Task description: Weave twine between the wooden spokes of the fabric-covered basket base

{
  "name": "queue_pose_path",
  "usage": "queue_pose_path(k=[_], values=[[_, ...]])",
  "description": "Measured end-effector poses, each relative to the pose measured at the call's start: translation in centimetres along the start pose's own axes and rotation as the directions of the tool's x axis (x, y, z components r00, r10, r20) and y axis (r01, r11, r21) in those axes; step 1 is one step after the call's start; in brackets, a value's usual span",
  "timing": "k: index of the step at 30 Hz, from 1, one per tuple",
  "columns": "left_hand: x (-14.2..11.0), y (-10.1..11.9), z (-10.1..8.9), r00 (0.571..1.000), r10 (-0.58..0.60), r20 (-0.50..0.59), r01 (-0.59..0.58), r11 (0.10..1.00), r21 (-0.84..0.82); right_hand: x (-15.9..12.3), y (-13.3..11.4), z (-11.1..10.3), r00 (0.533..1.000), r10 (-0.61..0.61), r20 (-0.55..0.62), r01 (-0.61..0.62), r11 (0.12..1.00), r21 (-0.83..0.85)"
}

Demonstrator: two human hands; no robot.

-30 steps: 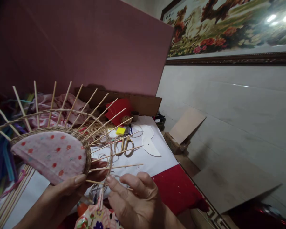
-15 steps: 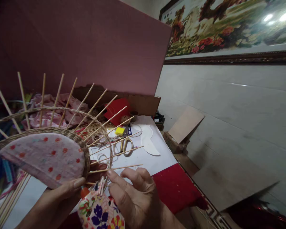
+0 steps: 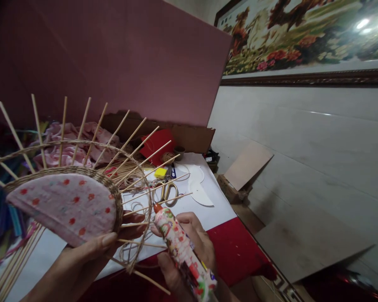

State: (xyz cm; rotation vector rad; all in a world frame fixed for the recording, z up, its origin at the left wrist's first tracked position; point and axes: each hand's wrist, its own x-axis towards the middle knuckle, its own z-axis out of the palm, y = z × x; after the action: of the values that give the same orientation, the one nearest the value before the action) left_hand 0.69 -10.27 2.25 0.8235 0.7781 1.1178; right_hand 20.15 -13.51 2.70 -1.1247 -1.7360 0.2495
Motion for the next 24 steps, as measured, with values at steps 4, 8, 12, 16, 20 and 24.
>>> queue_pose_path(k=[4, 8, 12, 16, 20, 24], values=[[0.1, -0.1, -0.2, 1.000, -0.008, 0.018, 0.008, 1.000, 0.018, 0.0, -1.4, 0.0, 0.953, 0.304, 0.018, -0.300, 0.925, 0.232], [0.2, -0.2, -0.4, 1.000, 0.009, 0.009, -0.010, 0.999, 0.051, 0.0, -1.7, 0.6, 0.840, 0.537, 0.083, -0.523, 0.758, 0.391], [0.2, -0.2, -0.4, 0.999, 0.033, 0.036, -0.036, 0.995, 0.097, 0.0, -1.3, 0.9, 0.809, 0.573, 0.130, -0.560, 0.686, 0.464], [0.2, -0.1, -0.3, 0.999, 0.025, 0.028, -0.027, 0.995, 0.091, 0.1, -1.4, 0.8, 0.813, 0.562, 0.153, -0.560, 0.682, 0.471], [0.2, -0.1, -0.2, 0.999, 0.026, 0.038, -0.030, 0.996, 0.089, 0.2, -1.7, 0.7, 0.808, 0.575, 0.132, -0.563, 0.686, 0.461], [0.3, -0.5, -0.6, 0.999, 0.025, 0.043, -0.028, 0.996, 0.086, 0.1, -1.4, 0.8, 0.851, 0.522, 0.058, -0.497, 0.764, 0.412]])
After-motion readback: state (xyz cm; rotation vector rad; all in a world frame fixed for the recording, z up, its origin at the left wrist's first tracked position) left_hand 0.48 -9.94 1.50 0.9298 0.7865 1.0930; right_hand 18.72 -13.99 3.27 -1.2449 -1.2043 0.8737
